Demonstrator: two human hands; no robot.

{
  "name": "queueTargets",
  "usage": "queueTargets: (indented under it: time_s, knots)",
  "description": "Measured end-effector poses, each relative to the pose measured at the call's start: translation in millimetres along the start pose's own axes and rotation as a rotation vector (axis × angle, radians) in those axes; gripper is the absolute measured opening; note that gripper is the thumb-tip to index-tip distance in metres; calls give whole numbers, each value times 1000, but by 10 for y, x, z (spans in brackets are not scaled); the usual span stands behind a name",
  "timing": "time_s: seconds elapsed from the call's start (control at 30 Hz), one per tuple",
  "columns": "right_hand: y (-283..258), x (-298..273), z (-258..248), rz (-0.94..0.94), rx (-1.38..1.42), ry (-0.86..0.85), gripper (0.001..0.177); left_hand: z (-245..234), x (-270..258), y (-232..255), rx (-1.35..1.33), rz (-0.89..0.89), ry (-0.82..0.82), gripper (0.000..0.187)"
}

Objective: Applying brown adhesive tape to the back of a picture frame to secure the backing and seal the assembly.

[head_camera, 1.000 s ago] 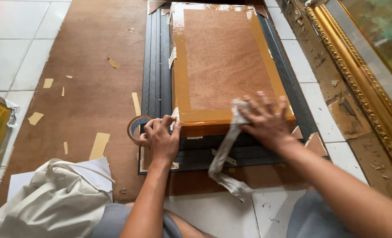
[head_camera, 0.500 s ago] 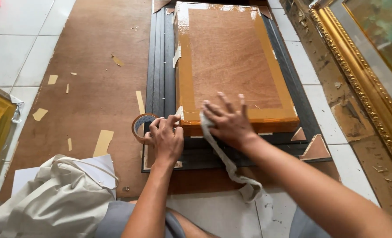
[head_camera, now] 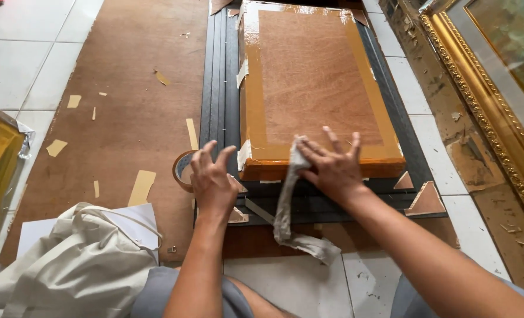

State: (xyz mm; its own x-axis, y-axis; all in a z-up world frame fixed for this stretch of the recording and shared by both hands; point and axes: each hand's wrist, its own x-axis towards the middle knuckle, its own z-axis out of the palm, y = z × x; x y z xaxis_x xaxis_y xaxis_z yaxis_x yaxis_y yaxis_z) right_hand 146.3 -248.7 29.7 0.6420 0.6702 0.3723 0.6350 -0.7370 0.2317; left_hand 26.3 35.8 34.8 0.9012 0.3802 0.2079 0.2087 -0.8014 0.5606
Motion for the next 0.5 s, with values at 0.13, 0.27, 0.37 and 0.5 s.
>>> queueTargets:
  time_s: [0.13, 0.27, 0.37, 0.5]
  knots:
    - [-1, -20, -134, 69, -81, -9, 71, -108, -11, 74, 61, 8, 5, 70]
    - [-531, 394, -123, 0, 11, -56, 72, 154, 21, -110, 141, 69, -53, 62]
    - [-1008, 631, 8, -23, 107, -8, 75, 202, 15, -143, 170, 88, -35, 55]
    - [-874, 508, 14, -4, 132, 27, 72, 153, 36, -110, 169, 62, -47, 48]
